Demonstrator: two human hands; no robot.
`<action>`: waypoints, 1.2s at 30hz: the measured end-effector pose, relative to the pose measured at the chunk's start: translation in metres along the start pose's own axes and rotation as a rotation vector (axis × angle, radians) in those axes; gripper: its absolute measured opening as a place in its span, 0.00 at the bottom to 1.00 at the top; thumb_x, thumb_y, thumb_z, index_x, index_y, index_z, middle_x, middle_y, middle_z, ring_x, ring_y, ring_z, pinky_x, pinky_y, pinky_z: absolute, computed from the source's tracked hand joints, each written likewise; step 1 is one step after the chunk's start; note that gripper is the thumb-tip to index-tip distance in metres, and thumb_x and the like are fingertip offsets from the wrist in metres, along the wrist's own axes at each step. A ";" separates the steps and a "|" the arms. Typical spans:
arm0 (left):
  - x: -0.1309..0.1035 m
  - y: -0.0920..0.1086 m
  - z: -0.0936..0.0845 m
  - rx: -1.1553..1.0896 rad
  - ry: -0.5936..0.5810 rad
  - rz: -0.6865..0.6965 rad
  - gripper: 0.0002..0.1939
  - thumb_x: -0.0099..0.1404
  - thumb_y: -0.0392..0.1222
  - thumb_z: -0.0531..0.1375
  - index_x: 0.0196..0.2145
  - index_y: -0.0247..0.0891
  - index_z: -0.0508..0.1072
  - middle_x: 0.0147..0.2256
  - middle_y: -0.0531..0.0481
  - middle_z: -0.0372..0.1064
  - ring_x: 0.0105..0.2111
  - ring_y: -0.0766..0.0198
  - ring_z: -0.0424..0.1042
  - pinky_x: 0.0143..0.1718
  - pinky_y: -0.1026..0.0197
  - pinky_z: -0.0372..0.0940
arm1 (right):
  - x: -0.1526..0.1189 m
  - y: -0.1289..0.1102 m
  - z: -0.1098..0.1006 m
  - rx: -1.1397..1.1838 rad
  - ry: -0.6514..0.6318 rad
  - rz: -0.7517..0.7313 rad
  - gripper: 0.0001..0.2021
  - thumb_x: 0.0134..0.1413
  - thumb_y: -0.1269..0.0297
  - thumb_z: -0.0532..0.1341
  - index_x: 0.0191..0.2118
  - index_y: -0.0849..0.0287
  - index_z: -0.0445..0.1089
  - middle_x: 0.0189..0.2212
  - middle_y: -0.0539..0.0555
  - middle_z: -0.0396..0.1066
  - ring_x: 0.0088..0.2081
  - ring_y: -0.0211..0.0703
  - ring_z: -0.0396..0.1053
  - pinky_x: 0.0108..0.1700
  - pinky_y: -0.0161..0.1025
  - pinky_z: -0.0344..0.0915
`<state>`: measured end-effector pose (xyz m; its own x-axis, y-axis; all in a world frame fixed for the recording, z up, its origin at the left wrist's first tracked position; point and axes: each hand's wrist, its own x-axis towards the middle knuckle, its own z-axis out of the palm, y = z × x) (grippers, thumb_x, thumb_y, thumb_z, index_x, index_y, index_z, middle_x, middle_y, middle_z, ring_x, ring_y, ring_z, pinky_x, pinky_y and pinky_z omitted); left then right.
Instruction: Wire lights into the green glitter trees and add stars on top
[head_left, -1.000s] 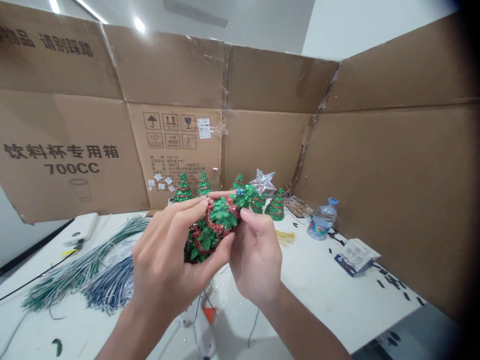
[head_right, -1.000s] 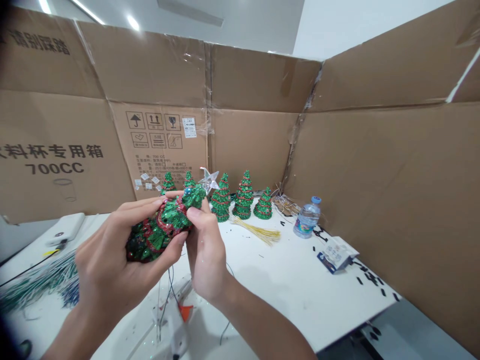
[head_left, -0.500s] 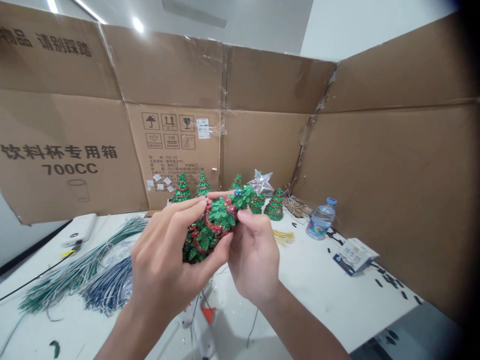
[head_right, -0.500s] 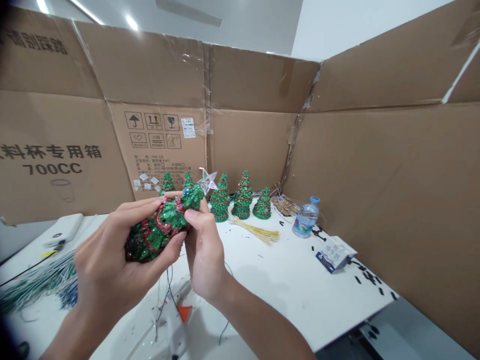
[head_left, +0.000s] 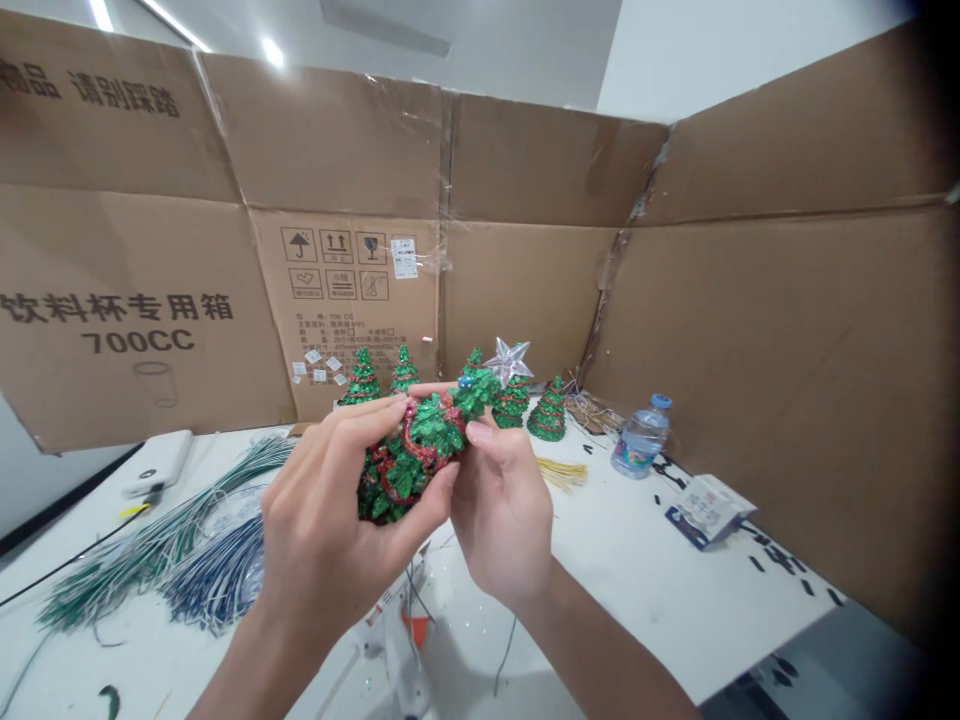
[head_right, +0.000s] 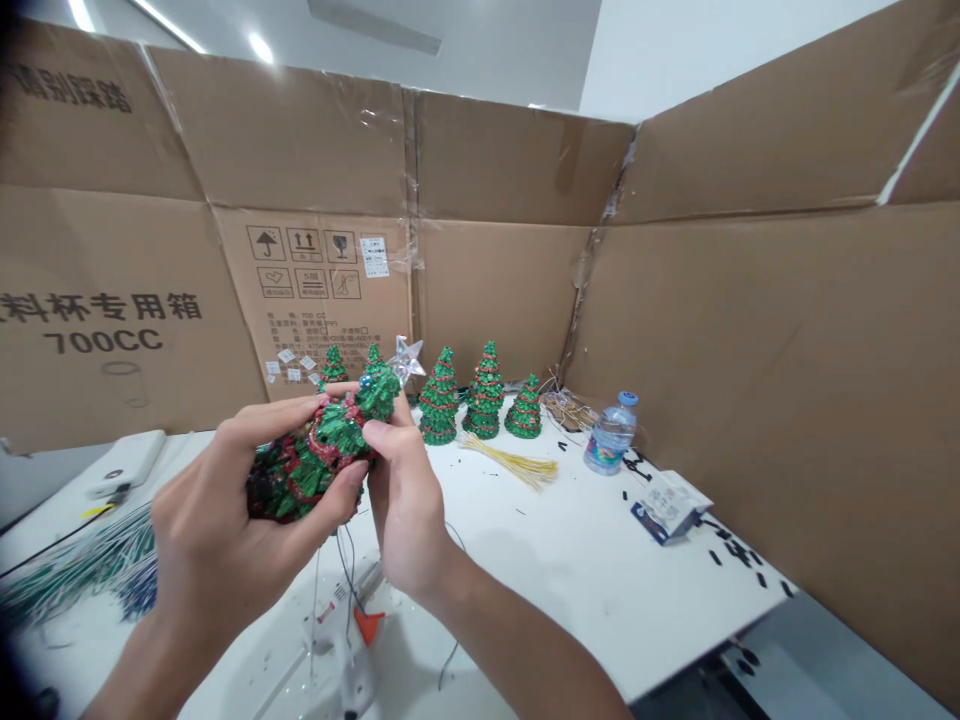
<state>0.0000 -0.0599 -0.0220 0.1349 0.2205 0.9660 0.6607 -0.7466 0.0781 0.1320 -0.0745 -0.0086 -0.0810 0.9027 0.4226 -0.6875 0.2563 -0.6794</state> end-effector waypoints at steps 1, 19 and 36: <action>0.000 0.000 0.000 0.001 -0.002 -0.002 0.20 0.68 0.43 0.71 0.54 0.37 0.72 0.49 0.41 0.82 0.49 0.52 0.84 0.52 0.53 0.76 | 0.000 0.000 0.000 0.004 -0.001 -0.002 0.15 0.59 0.56 0.62 0.50 0.52 0.75 0.49 0.53 0.81 0.61 0.57 0.73 0.67 0.52 0.68; 0.000 -0.002 0.000 -0.024 -0.016 -0.060 0.21 0.69 0.45 0.70 0.55 0.42 0.72 0.50 0.45 0.82 0.47 0.53 0.84 0.48 0.53 0.76 | 0.000 -0.004 0.002 -0.099 -0.011 0.016 0.18 0.62 0.53 0.57 0.53 0.52 0.74 0.53 0.55 0.80 0.61 0.57 0.72 0.66 0.53 0.68; 0.013 -0.040 -0.030 0.116 0.128 -0.106 0.18 0.68 0.45 0.72 0.51 0.43 0.72 0.46 0.46 0.77 0.44 0.54 0.79 0.43 0.53 0.73 | -0.026 0.017 -0.079 -1.044 0.012 0.138 0.16 0.74 0.49 0.58 0.35 0.53 0.63 0.26 0.44 0.63 0.29 0.40 0.60 0.34 0.39 0.55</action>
<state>-0.0466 -0.0458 -0.0052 -0.0301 0.2065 0.9780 0.7478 -0.6445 0.1592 0.1799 -0.0657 -0.0785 -0.1004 0.9485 0.3003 0.2905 0.3166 -0.9030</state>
